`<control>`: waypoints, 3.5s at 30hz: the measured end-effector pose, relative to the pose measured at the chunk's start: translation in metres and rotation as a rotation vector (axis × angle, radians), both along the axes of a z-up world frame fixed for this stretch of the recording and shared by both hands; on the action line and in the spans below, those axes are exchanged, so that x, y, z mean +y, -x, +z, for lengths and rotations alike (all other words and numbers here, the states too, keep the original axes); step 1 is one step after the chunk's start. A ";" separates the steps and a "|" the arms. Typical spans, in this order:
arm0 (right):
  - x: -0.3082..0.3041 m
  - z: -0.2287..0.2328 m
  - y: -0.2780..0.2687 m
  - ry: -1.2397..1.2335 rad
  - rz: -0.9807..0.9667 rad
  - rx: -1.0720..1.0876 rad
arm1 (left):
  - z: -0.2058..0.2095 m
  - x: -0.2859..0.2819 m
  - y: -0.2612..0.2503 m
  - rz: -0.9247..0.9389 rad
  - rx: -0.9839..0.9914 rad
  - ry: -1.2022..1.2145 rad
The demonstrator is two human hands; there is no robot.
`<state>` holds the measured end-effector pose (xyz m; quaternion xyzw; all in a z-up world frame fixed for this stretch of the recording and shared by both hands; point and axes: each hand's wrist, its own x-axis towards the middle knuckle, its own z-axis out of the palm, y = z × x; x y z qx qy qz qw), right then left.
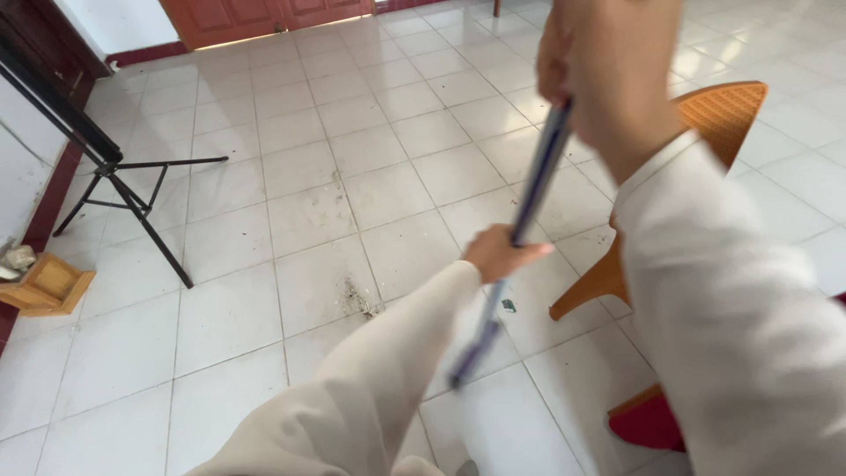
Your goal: The person sweeps a white tiled floor using a broom, gathering scattered debris together into a pile in a room with multiple tables and chairs.
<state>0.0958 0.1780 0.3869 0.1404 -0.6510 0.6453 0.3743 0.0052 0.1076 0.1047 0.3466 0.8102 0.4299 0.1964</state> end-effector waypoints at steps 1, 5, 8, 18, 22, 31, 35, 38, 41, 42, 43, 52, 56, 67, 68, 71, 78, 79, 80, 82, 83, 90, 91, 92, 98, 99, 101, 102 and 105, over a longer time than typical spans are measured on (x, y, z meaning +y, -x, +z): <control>0.007 0.008 0.000 -0.028 0.044 -0.060 | 0.006 0.014 -0.010 -0.075 -0.061 -0.005; -0.009 -0.007 0.008 -0.181 -0.122 -0.235 | -0.012 0.034 -0.054 -0.162 -0.228 -0.192; -0.028 -0.044 0.006 -0.179 -0.191 -0.415 | -0.034 0.040 -0.067 -0.118 -0.295 -0.178; -0.017 -0.074 0.016 0.066 -0.046 -0.201 | -0.040 0.002 -0.010 0.225 -0.142 -0.062; -0.022 -0.091 0.039 0.140 0.011 -0.122 | -0.049 -0.008 0.053 0.328 0.046 -0.108; 0.032 -0.015 0.049 -0.027 0.063 0.001 | 0.042 0.034 0.052 0.084 -0.039 0.078; 0.015 -0.024 0.064 -0.079 -0.072 -0.224 | 0.012 0.051 0.036 0.001 -0.089 -0.021; 0.003 -0.046 0.077 -0.058 -0.029 -0.210 | -0.024 0.054 0.049 -0.011 -0.088 -0.067; 0.002 -0.064 0.085 0.019 -0.077 -0.207 | -0.047 0.039 0.083 0.061 -0.083 -0.018; -0.001 -0.073 0.086 0.077 -0.085 -0.198 | -0.055 0.027 0.095 0.086 -0.067 0.019; -0.004 -0.084 0.086 0.135 -0.093 -0.189 | -0.063 0.015 0.103 0.111 -0.050 0.055; -0.028 -0.070 0.082 0.123 -0.169 -0.052 | -0.021 -0.014 0.106 0.214 0.078 -0.109; -0.018 0.002 0.086 0.052 -0.119 -0.008 | 0.038 -0.008 0.067 0.185 -0.064 -0.257; -0.101 -0.082 0.103 0.200 0.029 -0.209 | -0.054 -0.112 0.065 0.366 -0.301 -0.123; -0.108 -0.088 0.104 0.221 0.064 -0.199 | -0.063 -0.121 0.077 0.387 -0.172 -0.184; -0.122 -0.088 0.109 0.242 0.151 -0.127 | -0.068 -0.135 0.098 0.458 0.065 -0.314; -0.120 -0.024 0.128 0.091 0.237 0.063 | 0.017 -0.139 0.106 0.640 0.015 -0.363; -0.121 -0.017 0.133 0.095 0.258 0.082 | 0.026 -0.139 0.103 0.655 -0.008 -0.370; -0.122 -0.011 0.139 0.094 0.279 0.101 | 0.032 -0.138 0.101 0.666 -0.022 -0.370; -0.129 -0.007 0.145 0.089 0.295 0.111 | 0.039 -0.140 0.103 0.684 -0.048 -0.367; -0.134 -0.007 0.149 0.086 0.290 0.102 | 0.039 -0.143 0.102 0.693 -0.046 -0.390; -0.168 -0.017 0.162 0.052 0.354 0.111 | 0.012 -0.173 0.099 0.846 -0.011 -0.465; -0.173 -0.017 0.163 0.059 0.370 0.095 | 0.008 -0.178 0.097 0.875 0.023 -0.464; -0.177 -0.018 0.164 0.065 0.387 0.078 | 0.004 -0.184 0.096 0.897 -0.013 -0.489; -0.213 -0.017 0.169 0.125 0.520 0.008 | -0.011 -0.228 0.094 1.010 0.048 -0.504; -0.215 -0.018 0.172 0.137 0.525 0.013 | -0.013 -0.235 0.094 1.025 0.017 -0.515; -0.222 -0.022 0.176 0.171 0.558 0.014 | -0.012 -0.245 0.097 1.041 0.001 -0.502; -0.222 -0.024 0.181 0.162 0.565 0.022 | -0.011 -0.247 0.099 1.041 0.011 -0.486; -0.210 -0.026 0.193 0.115 0.573 0.050 | -0.004 -0.241 0.103 1.021 0.070 -0.462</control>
